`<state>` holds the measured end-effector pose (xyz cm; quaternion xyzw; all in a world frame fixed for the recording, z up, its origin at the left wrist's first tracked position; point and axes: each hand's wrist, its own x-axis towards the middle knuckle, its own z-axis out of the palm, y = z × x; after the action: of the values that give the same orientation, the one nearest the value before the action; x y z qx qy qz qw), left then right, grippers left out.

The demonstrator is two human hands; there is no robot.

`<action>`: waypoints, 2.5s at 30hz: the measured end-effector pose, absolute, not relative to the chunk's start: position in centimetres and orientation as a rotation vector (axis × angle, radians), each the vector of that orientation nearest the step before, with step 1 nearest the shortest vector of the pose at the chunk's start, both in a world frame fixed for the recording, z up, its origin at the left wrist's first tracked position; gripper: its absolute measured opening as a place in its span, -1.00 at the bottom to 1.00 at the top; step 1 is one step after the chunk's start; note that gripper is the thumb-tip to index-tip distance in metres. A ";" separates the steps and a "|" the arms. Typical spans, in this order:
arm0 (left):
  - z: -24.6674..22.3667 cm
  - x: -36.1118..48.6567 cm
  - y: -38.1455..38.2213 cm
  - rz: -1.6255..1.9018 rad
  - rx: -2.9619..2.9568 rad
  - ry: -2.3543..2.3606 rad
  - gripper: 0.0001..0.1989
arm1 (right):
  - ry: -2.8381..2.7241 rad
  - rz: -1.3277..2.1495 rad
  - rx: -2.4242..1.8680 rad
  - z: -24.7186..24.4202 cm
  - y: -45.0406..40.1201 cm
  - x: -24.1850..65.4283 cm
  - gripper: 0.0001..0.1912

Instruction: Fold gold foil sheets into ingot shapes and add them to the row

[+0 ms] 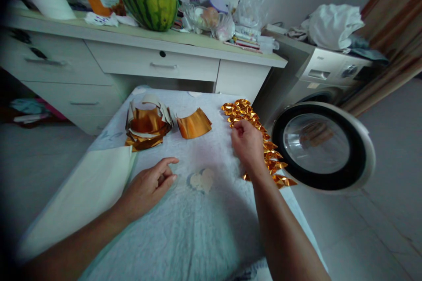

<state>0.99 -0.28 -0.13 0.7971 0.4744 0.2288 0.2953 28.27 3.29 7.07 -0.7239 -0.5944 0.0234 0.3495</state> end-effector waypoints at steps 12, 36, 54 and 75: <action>0.1 1.1 -0.1 0.605 2.157 1.261 -0.77 | -1.786 0.086 -1.914 1.6 8.1 22.6 -0.72; -0.8 0.9 0.1 0.634 2.277 1.223 -0.82 | -1.501 0.137 -2.057 -1.2 9.7 22.5 -0.69; -1.2 0.8 0.1 0.636 2.297 1.206 -0.80 | -1.361 0.129 -1.646 -1.8 10.0 23.3 -0.81; -0.7 0.6 0.0 0.979 2.062 1.353 -0.62 | -1.150 0.688 -1.274 -0.2 8.6 23.2 -0.62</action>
<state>0.60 -0.02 -0.66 0.7540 0.4948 0.3582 0.2416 23.19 8.63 -0.17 -0.5501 -0.4965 0.2969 0.6023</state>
